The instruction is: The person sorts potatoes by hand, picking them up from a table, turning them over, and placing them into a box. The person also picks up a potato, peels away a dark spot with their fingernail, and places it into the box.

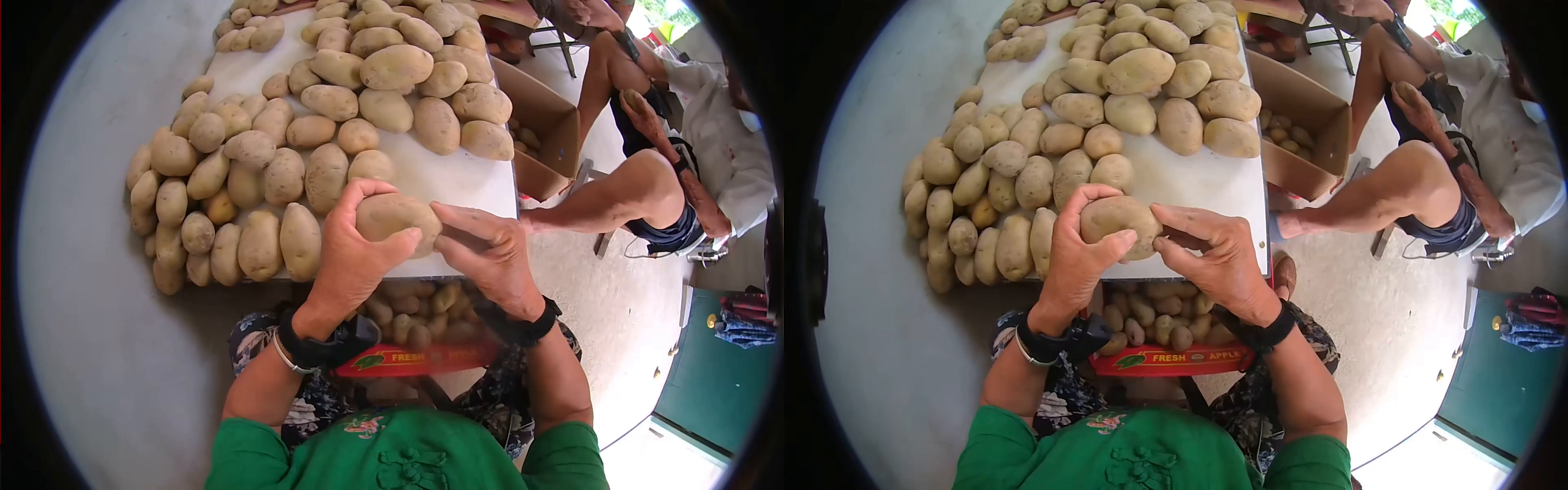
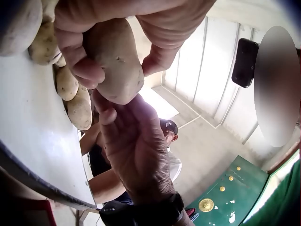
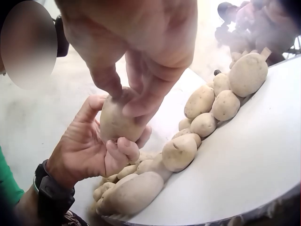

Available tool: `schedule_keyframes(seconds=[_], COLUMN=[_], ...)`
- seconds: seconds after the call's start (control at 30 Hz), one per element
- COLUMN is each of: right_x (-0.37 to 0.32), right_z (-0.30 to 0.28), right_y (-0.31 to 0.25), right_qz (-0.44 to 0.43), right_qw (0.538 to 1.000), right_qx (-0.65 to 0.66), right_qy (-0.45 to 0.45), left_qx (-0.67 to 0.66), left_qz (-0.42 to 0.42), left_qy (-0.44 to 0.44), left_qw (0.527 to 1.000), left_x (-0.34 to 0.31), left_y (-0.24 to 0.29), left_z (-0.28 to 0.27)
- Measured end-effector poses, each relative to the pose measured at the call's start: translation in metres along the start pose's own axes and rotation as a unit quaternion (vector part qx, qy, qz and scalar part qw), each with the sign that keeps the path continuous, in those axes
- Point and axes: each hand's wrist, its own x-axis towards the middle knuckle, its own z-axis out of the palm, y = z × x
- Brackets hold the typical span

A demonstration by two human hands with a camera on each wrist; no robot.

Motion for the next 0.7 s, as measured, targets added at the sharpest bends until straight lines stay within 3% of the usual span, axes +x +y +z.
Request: schedule_keyframes(seconds=[0.13,0.17,0.2,0.23,0.27,0.33,0.4,0.5,0.57,0.6,0.7], right_x=[0.001,0.001,0.002,0.002,0.004,0.007,0.007,0.007,0.009,0.014,0.033], right_z=[-0.002,0.000,0.001,-0.003,0.000,0.006,0.007,0.012,0.010,0.009,-0.003], right_y=[0.000,-0.002,-0.003,-0.005,-0.005,-0.003,0.003,0.005,0.003,-0.001,0.015], right_qz=[0.030,0.050,0.070,0.084,0.080,-0.017,0.008,-0.012,0.068,0.082,-0.033], right_qw=[0.999,0.993,0.979,0.963,0.964,0.997,0.997,0.998,0.993,0.989,0.993], right_qx=[0.016,0.106,0.193,0.250,0.249,0.048,0.024,0.045,0.097,0.122,-0.075], right_qy=[-0.022,-0.010,-0.001,-0.048,-0.055,-0.049,-0.077,-0.034,0.001,0.032,0.090], left_qx=[-0.010,-0.009,-0.128,-0.244,-0.245,-0.350,-0.366,-0.370,-0.342,-0.342,-0.168], left_qz=[0.007,0.012,-0.053,-0.115,-0.108,-0.170,-0.180,-0.166,-0.216,-0.215,-0.228], left_qy=[-0.004,0.002,-0.039,-0.081,-0.077,-0.046,-0.019,-0.037,-0.148,-0.148,-0.150], left_qw=[1.000,1.000,0.990,0.959,0.960,0.920,0.913,0.913,0.903,0.902,0.947], left_x=[-0.001,-0.003,-0.005,-0.007,-0.009,-0.010,-0.006,-0.004,-0.012,-0.013,-0.018], left_y=[-0.002,-0.003,-0.005,-0.008,-0.013,-0.025,-0.030,-0.043,-0.043,-0.038,-0.029], left_z=[-0.001,-0.001,0.001,0.003,0.008,0.018,0.022,0.025,0.026,0.028,0.035])
